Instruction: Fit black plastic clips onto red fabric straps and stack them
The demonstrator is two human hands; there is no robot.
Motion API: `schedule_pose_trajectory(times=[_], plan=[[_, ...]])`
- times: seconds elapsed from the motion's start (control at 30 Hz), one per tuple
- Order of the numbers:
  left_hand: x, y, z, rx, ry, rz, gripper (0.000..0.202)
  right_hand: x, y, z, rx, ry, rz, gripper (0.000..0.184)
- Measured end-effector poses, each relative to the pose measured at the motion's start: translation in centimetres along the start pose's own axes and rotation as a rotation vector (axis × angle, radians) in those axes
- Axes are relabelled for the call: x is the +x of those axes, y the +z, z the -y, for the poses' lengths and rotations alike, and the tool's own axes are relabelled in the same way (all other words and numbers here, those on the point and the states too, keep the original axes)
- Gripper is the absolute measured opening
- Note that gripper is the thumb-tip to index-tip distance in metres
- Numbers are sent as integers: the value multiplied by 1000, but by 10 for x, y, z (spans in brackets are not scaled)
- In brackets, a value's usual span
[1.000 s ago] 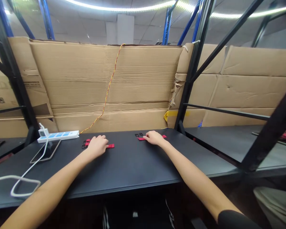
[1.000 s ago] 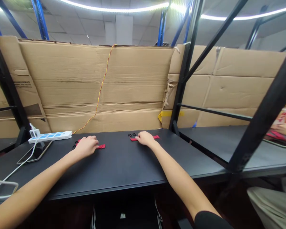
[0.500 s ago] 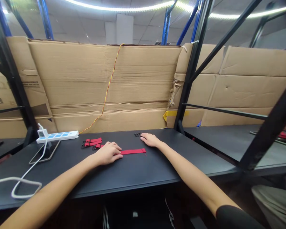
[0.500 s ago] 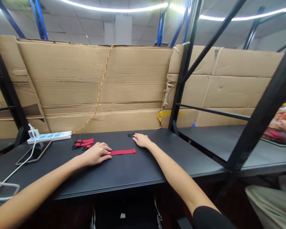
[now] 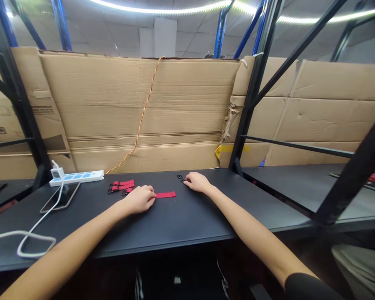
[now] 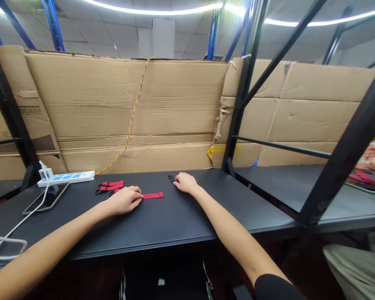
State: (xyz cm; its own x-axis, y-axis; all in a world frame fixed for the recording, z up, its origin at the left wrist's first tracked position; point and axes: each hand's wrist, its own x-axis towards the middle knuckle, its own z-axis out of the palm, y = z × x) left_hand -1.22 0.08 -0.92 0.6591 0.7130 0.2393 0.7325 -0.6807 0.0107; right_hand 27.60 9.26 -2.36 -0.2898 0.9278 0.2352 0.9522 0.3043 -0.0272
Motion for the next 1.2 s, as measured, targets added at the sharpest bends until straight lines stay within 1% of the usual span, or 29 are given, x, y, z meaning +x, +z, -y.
schedule_pose_trajectory(times=[0.1, 0.23, 0.33, 0.4, 0.5, 0.57, 0.63, 0.7, 0.77, 0.87, 0.93, 1.0, 1.07, 1.13, 1.2], plan=[[1, 0, 3, 13, -67, 1, 31, 0, -1, 0, -3, -3, 0, 30], [1, -2, 10, 80, -206, 14, 32, -1, -1, 2, -9, -2, 2, 31], [2, -3, 15, 124, -268, 0, 29, -2, 0, 5, 6, -60, -17, 32], [2, -3, 16, 138, -244, 11, 28, -3, 0, 7, 30, -109, -20, 33], [2, -3, 13, 86, -133, 16, 25, -5, -1, 14, 93, -174, -13, 28], [1, -3, 8, 24, -65, -7, 23, -6, -1, 22, 168, -262, -20, 24], [0, -4, 3, -8, -33, -18, 22, -8, 0, 31, 274, -350, -31, 21], [0, -4, 0, -10, -46, -13, 20, -10, 1, 42, 415, -399, -17, 20], [1, -4, -1, -29, -77, -15, 25, -12, 3, 51, 555, -423, 29, 23], [4, 0, 2, -150, -85, -33, 25, -14, 6, 60, 665, -455, 100, 29], [5, 4, 4, -253, -87, -31, 26, -14, 8, 62, 681, -466, 111, 29], [6, 8, 6, -332, -110, 11, 28, -14, 9, 62, 696, -464, 103, 27], [7, 10, 8, -382, -143, 42, 27, -14, 9, 62, 727, -461, 93, 24], [6, 11, 9, -426, -155, 24, 23, -15, 8, 61, 794, -455, 110, 22], [6, 12, 10, -475, -151, -3, 20, -15, 6, 61, 909, -440, 156, 22]])
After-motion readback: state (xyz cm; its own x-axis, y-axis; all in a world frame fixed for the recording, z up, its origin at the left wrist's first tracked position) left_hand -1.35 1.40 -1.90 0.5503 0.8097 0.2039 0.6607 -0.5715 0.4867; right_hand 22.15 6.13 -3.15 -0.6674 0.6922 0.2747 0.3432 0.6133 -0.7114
